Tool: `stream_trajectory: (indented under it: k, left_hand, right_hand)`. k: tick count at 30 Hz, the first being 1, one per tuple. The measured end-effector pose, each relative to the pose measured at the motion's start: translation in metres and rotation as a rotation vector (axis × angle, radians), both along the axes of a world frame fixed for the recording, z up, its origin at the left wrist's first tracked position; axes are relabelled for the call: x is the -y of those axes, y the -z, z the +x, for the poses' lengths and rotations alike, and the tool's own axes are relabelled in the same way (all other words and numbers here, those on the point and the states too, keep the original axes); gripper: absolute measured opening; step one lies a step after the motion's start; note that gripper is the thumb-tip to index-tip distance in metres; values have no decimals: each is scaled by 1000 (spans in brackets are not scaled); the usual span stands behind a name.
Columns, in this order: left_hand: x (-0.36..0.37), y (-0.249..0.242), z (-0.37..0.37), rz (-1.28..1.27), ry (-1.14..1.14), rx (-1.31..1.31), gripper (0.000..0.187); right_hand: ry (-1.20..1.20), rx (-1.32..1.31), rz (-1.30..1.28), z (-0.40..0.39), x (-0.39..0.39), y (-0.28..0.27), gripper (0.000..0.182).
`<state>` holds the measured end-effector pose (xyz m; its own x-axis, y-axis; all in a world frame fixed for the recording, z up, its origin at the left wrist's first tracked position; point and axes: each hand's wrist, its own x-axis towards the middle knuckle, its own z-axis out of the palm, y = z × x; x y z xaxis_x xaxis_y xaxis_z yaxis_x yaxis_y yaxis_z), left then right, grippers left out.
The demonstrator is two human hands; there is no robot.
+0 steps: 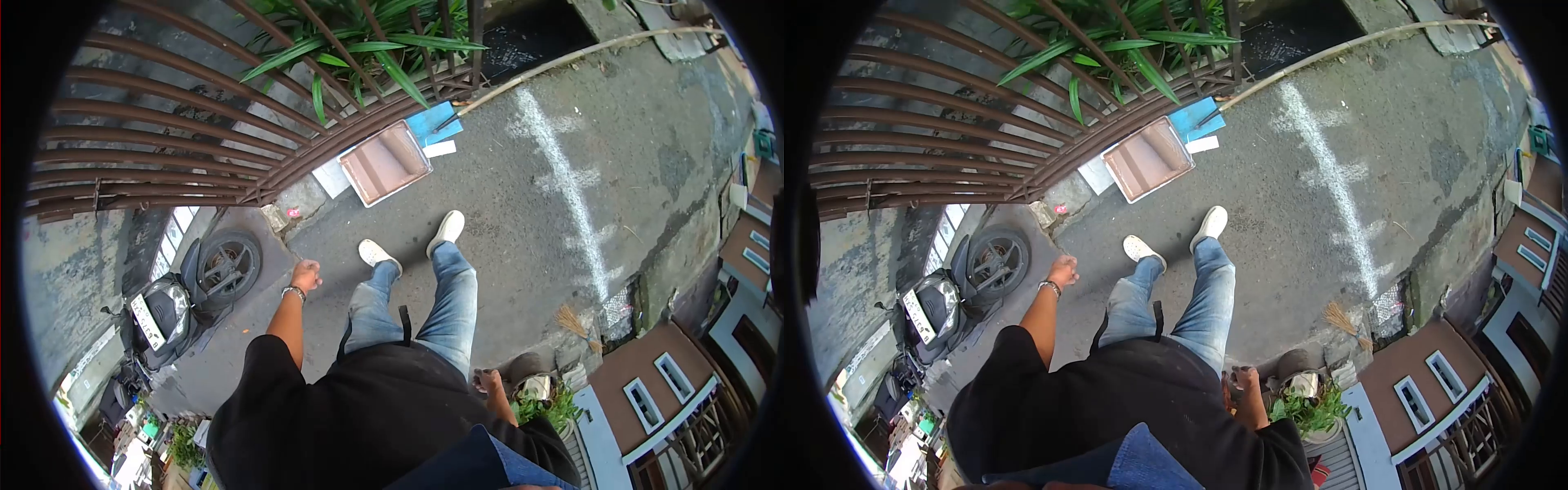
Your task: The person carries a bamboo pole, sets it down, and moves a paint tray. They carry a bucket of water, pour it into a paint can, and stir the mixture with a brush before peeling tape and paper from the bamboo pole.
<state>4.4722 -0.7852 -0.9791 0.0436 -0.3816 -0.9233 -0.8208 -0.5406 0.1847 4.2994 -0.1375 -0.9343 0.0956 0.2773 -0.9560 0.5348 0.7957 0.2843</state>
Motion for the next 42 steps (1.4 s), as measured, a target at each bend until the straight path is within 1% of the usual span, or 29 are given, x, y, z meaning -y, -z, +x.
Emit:
stream_trajectory:
  k: [2, 3, 4, 6, 8, 10, 11, 13, 16, 19, 21, 22, 23, 24, 25, 26, 27, 28, 30, 31, 32, 33, 34, 37, 38, 39, 40, 41, 42]
  left_hand:
    - [-2, -25, -58, -18, 60, -66, 26]
    - [-2, -37, -93, -22, 130, -87, 27]
    - [-6, -31, -115, -33, 118, -103, 29]
    - [-28, -66, -179, -109, 147, -114, 26]
    - [-49, -79, -224, -100, 174, -172, 28]
    - [-68, -82, -284, -93, 282, -186, 29]
    - [-80, -83, -313, -91, 356, -171, 30]
    - [-102, -94, -380, -112, 522, -143, 30]
    - [-128, -109, -495, -87, 511, -347, 26]
    - [-126, -88, -593, -100, 555, -442, 21]
    - [-115, -56, -651, -88, 514, -510, 20]
    - [-112, -59, -676, -108, 578, -454, 20]
    - [-106, -68, -697, -126, 643, -397, 21]
    - [-101, -75, -741, -156, 702, -367, 22]
    - [-92, -83, -773, -121, 778, -276, 19]
    - [-81, -85, -802, -93, 859, -187, 18]
    - [-74, -92, -840, -87, 904, -185, 17]
    - [-64, -100, -873, -83, 952, -171, 17]
    - [-39, -84, -946, -208, 1036, -268, 15]
    - [-57, -149, -1003, -228, 833, -270, 14]
    - [-41, -108, -1037, -233, 726, -388, 14]
    - [-43, -121, -1084, -295, 744, -403, 14]
    - [-49, -133, -1130, -357, 756, -417, 14]
    - [-55, -105, -1254, -424, 772, -434, 14]
    - [-63, -98, -1293, -425, 789, -445, 14]
    - [-77, -94, -1329, -427, 779, -472, 14]
    - [-91, -92, -1362, -394, 734, -511, 14]
    - [-108, -94, -1396, -394, 767, -436, 17]
    - [-109, -43, -1416, -501, 887, -416, 21]
  right_hand:
    - [304, -90, -62, -39, 22, -29, 14]
    - [284, -111, -128, -50, 10, -19, 21]
    - [161, -160, -121, -67, 0, -5, 24]
    - [-337, -269, -150, -144, 3, -6, 25]
    - [-236, -533, -23, -230, 16, -20, 29]
    - [-69, -741, -59, -327, 25, -31, 28]
    - [-35, -874, -132, -375, 34, -49, 30]
    - [244, -1130, -395, -454, 44, -54, 32]
    - [-185, -1281, -260, -565, 49, -70, 28]
    - [-137, -1195, -181, -648, 47, -63, 22]
    - [-12, -1224, -236, -676, 34, -49, 19]
    - [51, -1235, -260, -681, 24, -38, 18]
    - [-47, -1042, -205, -687, 5, -27, 25]
    - [-39, -847, -121, -693, -3, -48, 24]
    - [-68, -735, -63, -684, -31, -26, 25]
    - [-24, -542, -37, -698, -30, -76, 26]
    - [-52, -566, 110, -692, -52, -50, 28]
    - [101, -545, 176, -701, -60, -65, 33]
    - [217, -666, 178, -724, -85, -59, 32]
    - [339, -708, 164, -751, -81, -66, 32]
    - [459, -749, 149, -778, -79, -77, 32]
    - [575, -789, 134, -806, -83, -79, 32]
    - [523, -788, 154, -839, -85, -76, 32]
    - [372, -801, 229, -965, -73, -75, 35]
    - [343, -893, 207, -1001, -81, -45, 37]
    - [323, -868, 112, -1052, -76, -60, 30]
    - [395, -825, 20, -1096, -69, -66, 26]
    - [466, -798, -74, -1152, -68, -68, 24]
    - [491, -716, -88, -1209, -76, -52, 24]
